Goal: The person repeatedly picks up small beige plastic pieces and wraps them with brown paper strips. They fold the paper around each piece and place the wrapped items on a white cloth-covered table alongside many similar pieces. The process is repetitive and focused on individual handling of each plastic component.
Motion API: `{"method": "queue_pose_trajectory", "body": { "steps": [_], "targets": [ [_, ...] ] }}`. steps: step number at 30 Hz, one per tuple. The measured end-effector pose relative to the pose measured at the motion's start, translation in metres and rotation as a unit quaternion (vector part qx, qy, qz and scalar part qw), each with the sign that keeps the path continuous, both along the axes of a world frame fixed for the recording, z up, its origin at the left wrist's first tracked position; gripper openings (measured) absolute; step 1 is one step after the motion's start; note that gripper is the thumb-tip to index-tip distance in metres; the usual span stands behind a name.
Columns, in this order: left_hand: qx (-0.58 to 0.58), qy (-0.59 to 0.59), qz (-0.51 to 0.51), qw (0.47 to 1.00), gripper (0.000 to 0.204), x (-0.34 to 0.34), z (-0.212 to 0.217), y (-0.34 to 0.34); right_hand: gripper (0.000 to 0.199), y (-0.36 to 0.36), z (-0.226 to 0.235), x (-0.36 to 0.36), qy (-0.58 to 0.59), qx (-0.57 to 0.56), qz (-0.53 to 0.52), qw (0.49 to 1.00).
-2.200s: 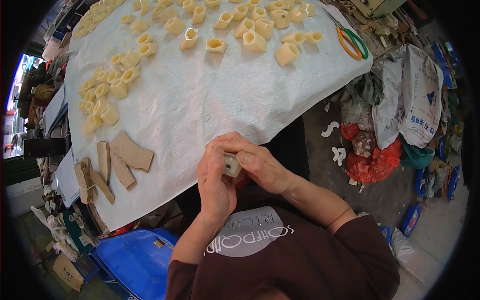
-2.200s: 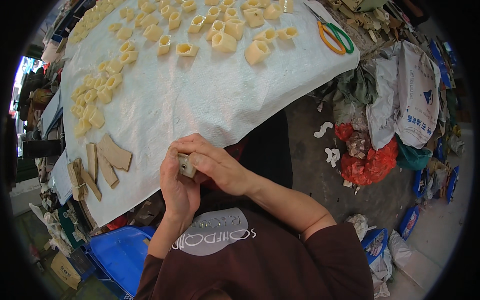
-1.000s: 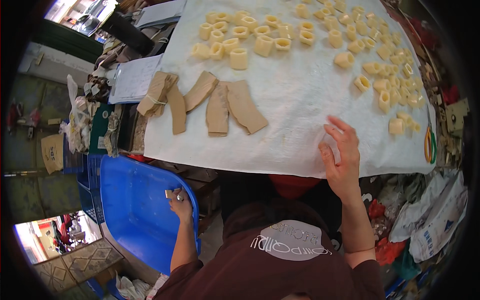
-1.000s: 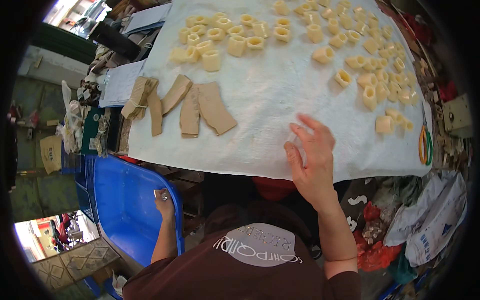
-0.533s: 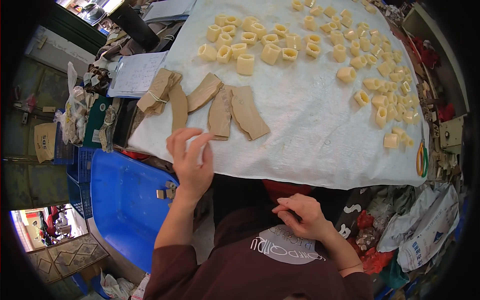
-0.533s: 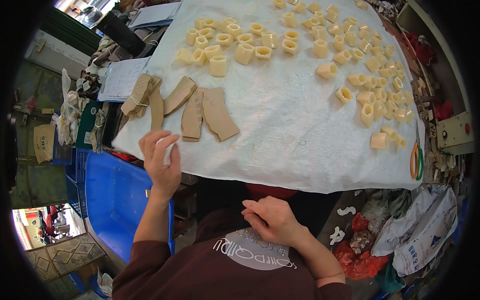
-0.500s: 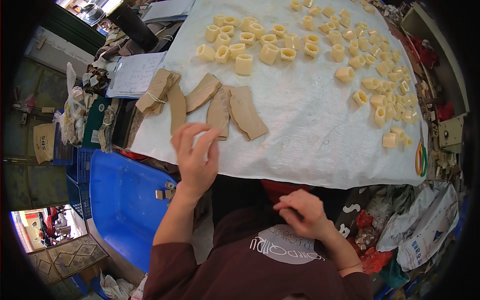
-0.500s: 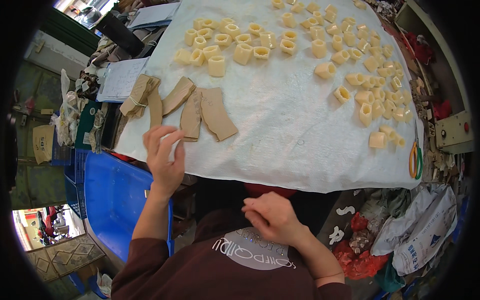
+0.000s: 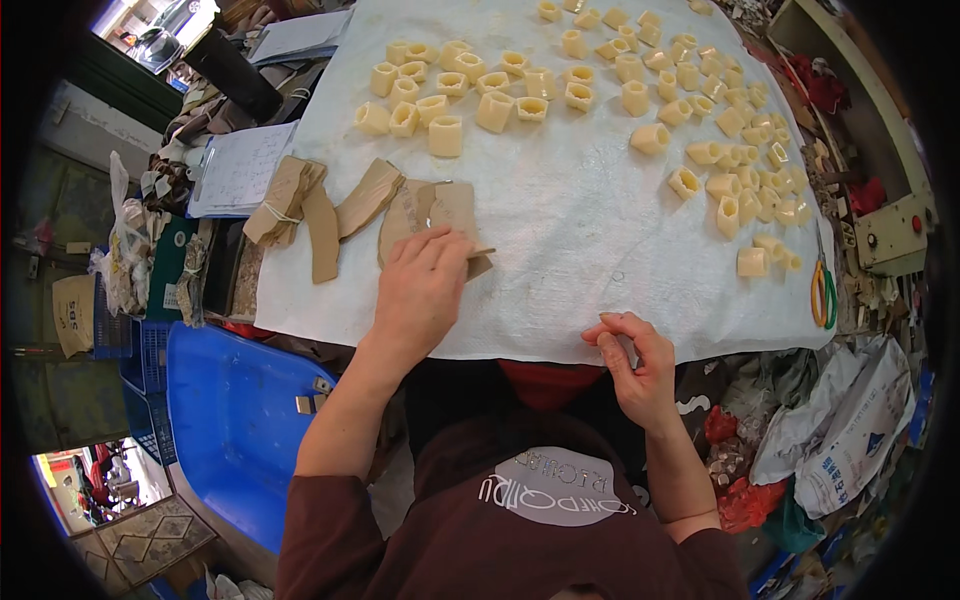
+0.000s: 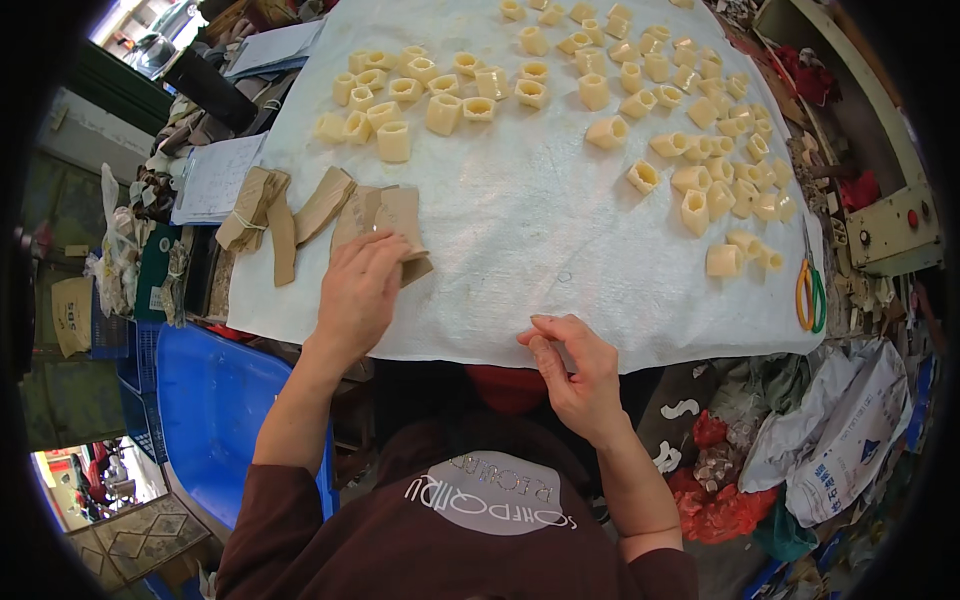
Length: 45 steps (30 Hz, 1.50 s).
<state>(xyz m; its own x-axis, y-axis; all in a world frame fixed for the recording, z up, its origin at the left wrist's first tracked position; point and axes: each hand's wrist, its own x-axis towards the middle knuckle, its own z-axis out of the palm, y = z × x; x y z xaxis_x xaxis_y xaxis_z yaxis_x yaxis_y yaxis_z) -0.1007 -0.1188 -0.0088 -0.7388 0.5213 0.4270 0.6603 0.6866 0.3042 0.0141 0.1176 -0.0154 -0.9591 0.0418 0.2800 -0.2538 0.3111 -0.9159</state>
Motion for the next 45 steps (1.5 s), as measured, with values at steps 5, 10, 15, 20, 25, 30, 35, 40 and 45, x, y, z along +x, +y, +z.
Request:
{"method": "queue_pose_trajectory", "body": {
  "steps": [5,10,15,20,25,30,35,40,45],
  "targets": [
    [0.311,-0.168,0.020,0.935,0.013,0.016,0.021,0.020,0.041,-0.003,0.016,-0.012,0.091,0.099,-0.023,0.991],
    [0.432,-0.381,-0.094,0.812,0.016,0.035,0.028,0.046,0.047,-0.007,0.033,-0.029,0.181,0.225,-0.022,0.957],
    [0.570,-0.446,-0.072,0.687,0.022,0.044,0.020,0.081,0.031,-0.004,0.014,-0.024,0.160,0.187,-0.072,0.966],
    [0.469,-0.532,-0.077,0.700,0.032,0.054,0.022,0.086,0.030,0.013,0.015,-0.019,0.198,0.235,-0.146,0.940],
    [-0.018,-0.126,-0.219,0.967,0.032,0.080,0.001,0.078,0.037,0.030,0.009,-0.010,0.187,0.229,-0.146,0.944],
    [0.065,-0.234,-0.158,0.957,0.020,0.086,-0.007,0.077,0.039,0.027,0.010,-0.005,0.204,0.276,-0.141,0.929],
    [0.275,-0.297,-0.155,0.901,0.035,0.082,0.004,0.087,0.030,0.011,0.012,-0.002,0.247,0.344,-0.155,0.893],
    [0.481,-0.459,-0.090,0.742,0.036,0.080,0.003,0.106,0.028,-0.012,0.024,0.005,0.184,0.291,-0.095,0.934],
    [0.336,-0.365,-0.082,0.864,0.036,0.069,0.002,0.098,0.017,-0.003,0.027,0.007,0.085,0.096,-0.059,0.990]
  ]
}}
